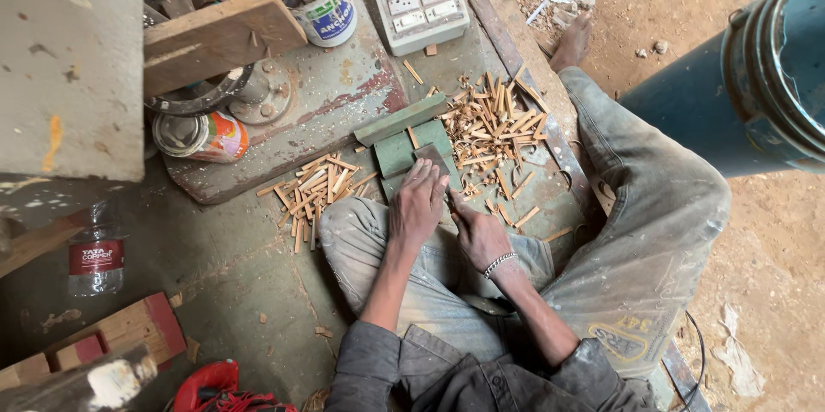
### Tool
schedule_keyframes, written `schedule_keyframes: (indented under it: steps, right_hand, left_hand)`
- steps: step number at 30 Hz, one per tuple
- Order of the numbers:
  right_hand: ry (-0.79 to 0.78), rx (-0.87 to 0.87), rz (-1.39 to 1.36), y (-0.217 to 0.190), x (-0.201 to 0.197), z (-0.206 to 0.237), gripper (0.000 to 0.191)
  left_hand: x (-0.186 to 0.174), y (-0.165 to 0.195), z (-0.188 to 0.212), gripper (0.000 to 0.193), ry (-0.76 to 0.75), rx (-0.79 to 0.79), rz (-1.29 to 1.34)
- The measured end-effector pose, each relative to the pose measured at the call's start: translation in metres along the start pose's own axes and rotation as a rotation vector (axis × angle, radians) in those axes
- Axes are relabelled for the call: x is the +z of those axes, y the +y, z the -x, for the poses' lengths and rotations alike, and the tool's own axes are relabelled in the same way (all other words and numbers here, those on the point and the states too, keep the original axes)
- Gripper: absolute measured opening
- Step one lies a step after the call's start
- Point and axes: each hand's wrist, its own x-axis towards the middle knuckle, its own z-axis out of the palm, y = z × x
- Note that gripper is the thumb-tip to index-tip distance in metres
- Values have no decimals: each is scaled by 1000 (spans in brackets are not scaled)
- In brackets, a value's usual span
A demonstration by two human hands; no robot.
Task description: The person sits cross-legged on the workshop floor and uses a chisel to split and trim small wooden pieces, adding finished sticks to a growing pile beside them. They occasionally reposition pieces on a green board and set the chisel down on the floor.
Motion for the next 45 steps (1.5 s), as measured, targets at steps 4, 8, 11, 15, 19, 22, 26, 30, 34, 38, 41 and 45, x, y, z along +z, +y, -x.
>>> schedule_keyframes:
  steps: [4,8,11,15,19,22,26,30,34,38,41,45]
  right_hand:
    - [-62,60,65,-4,4,-5,34]
    - [-43,53,94,-3,9,-6,33]
    - [-23,30,72,1,16,-7,38]
    - [-8,44,54,8,27,-12,33]
    - [-7,85,51,13,40,-25,33]
    - [-9,100,35,15,49,-39,27]
    - [75,12,-26,14,53,-54,27]
    - [71,-12,-48,16,38,-53,28]
    - [-34,165,-455,29,6,-37,47]
    - [-137,305,-468,49,-28,-13,50]
    - [-8,193,-384,61,-40,3,50]
    - [246,-88,-281,70,-37,13,47]
  left_hand:
    - [-9,-2,-8,58,-119,0,-38]
    - [-13,-9,-14,63,-190,-18,-15]
    - [-8,-15,-14,64,-155,8,16]
    - [-2,-23,-15,66,-178,1,-8]
    - [-3,-32,-27,67,-195,-28,5]
    - [-3,-37,-40,67,-165,-12,-18]
    - [2,-45,-50,62,-240,-221,57]
    - [3,-50,-41,42,74,-79,198]
    - [-4,-47,-43,30,287,-313,180]
    - [-3,-37,-69,33,246,-370,-14]
    - [3,-28,-87,29,125,-499,-225]
    - [-13,-43,-74,20,50,-621,-131]
